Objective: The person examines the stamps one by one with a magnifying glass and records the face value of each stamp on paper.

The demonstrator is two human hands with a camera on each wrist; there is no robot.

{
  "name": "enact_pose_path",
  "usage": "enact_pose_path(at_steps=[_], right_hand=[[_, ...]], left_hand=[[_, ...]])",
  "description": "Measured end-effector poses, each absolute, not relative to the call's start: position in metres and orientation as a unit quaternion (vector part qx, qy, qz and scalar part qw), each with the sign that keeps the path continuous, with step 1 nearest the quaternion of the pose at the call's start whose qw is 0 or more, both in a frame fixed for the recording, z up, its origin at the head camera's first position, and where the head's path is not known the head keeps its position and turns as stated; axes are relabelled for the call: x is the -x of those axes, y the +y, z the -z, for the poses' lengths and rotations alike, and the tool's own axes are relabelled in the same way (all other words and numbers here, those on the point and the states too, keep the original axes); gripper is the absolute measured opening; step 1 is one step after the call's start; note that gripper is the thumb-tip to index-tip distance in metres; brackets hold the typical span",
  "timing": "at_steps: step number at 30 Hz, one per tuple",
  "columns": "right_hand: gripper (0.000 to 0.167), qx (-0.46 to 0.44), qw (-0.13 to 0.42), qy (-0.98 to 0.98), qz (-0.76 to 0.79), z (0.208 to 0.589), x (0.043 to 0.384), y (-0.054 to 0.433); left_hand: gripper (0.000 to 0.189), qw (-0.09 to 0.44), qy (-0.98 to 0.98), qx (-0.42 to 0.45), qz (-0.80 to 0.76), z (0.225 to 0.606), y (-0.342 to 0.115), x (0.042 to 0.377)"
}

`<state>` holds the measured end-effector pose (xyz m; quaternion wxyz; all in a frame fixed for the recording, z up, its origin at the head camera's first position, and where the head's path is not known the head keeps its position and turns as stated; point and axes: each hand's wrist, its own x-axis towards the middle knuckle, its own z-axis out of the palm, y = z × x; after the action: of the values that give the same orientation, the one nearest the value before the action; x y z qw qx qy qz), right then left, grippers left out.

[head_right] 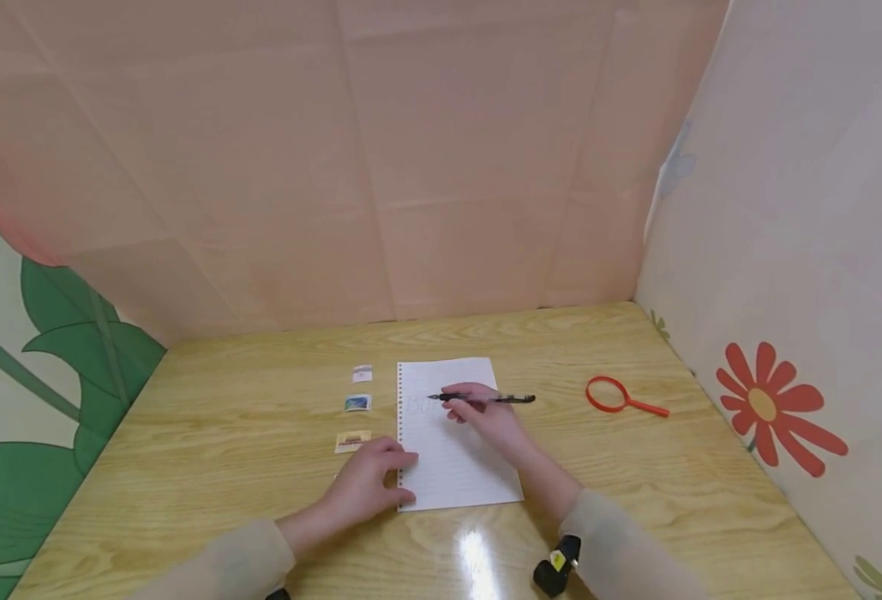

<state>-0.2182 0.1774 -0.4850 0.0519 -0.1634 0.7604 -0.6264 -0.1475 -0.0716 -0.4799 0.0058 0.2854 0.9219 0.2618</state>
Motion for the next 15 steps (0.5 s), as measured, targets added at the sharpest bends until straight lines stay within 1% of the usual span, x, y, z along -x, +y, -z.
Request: enact_pose_path(at_steps=[5, 11, 15], right_hand=[[0.024, 0.162, 0.054, 0.784, 0.597, 0.496, 0.216, 0.161], [0.014, 0.177, 0.030, 0.811, 0.557, 0.502, 0.211, 0.144], [0.010, 0.193, 0.007, 0.826, 0.529, 0.504, 0.209, 0.136]], left_hand=[[0.053, 0.015, 0.925, -0.286, -0.248, 0.484, -0.071, 0.149], [0.050, 0.021, 0.926, -0.286, -0.246, 0.486, -0.071, 0.149], [0.050, 0.023, 0.926, -0.286, -0.245, 0.485, -0.071, 0.149]])
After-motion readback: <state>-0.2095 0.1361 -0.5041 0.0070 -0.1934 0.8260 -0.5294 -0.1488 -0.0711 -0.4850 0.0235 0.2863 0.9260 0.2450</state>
